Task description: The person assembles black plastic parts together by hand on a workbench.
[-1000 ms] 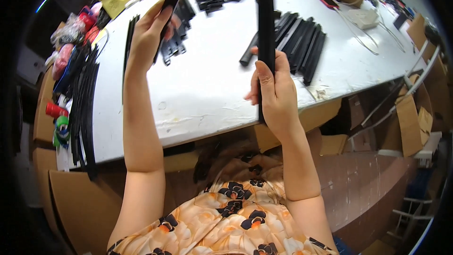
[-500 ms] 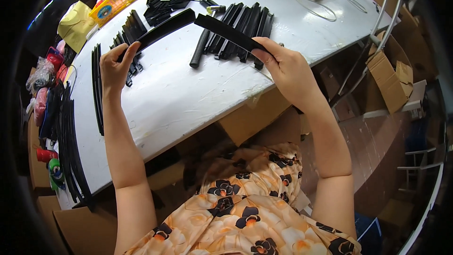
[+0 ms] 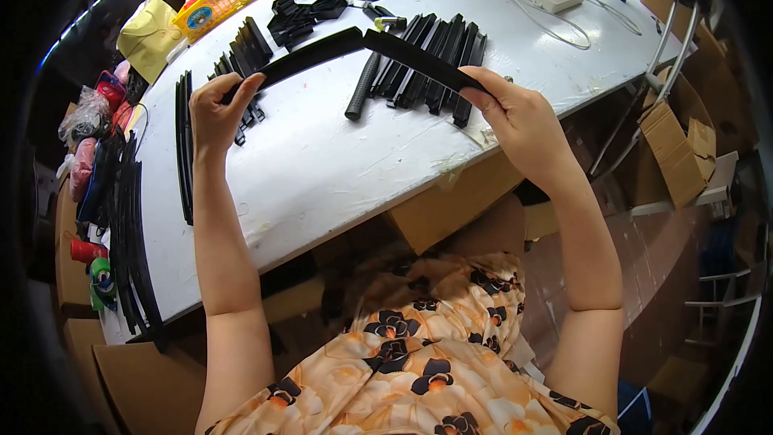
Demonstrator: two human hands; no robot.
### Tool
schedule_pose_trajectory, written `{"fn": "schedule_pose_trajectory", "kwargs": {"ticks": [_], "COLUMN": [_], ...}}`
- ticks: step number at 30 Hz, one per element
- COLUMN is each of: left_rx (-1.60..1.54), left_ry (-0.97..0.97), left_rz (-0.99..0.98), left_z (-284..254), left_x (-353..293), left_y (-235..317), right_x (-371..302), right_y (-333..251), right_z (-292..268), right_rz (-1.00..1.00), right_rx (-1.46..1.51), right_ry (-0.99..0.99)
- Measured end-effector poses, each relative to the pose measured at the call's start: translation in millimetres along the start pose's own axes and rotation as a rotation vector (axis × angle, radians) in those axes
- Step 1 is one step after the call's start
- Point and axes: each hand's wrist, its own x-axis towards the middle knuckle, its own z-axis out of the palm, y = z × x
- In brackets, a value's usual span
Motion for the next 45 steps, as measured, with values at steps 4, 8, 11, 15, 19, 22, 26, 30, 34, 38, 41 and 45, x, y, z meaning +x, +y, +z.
{"fn": "schedule_pose_trajectory", "kwargs": {"ticks": [4,8,11,15,19,22,26,30,34,38,41,45], "left_rx": [0.025,-0.024,-0.029,0.003,-0.016,-0.002,0.011,0.020,0.024,0.097,0.000,0.052], "left_ry": [0.014,0.075,0.129,0.090,0.117,0.114,0.136,0.127,0.087,0.081,0.224,0.082], "left_rz": [0.072,0.136,0.155,0.166,0.145,0.151,0.188,0.182,0.240,0.235,0.283,0.501], "left_z": [-4.0,-1.7,4.8,-6.1,-8.2,-8.7,-7.5,-11.6,-12.4,-10.0,2.8,17.4], "left_x": [1.0,1.3,-3.3,-1.0,-3.0,-1.2,3.6,3.2,-0.2,-0.1,4.1,-10.6], "left_y": [2.0,-11.2,-10.3,9.2,0.3,-2.4,3.5,5.6,14.1,19.7,26.0,45.8], "right_x": [6.2,4.6,1.2,-4.2,2.2,5.2,4.3,4.3,-1.3,1.7,7.7,11.7], "right_y": [-10.8,-16.3,-7.9,-0.1,2.9,-1.9,10.7,-5.2,-8.8,-15.3,2.0,-24.2], "right_z": [0.7,-3.9,-4.8,-14.1,-9.6,-8.6,-16.6,-16.2,-3.8,-3.7,-6.7,29.8], "right_rz": [-0.018,-0.056,-0.023,-0.026,-0.071,-0.079,-0.025,-0.007,-0.096,-0.042,-0.064,-0.056], "right_rx": [-0.023,-0.019,0.006,0.017,-0.037,-0.028,0.024,-0.031,-0.036,-0.126,-0.254,0.193], "right_ry": [-0.042,0.061,0.032,0.028,-0.006,-0.027,0.034,-0.070,-0.133,-0.024,0.227,0.183]}}
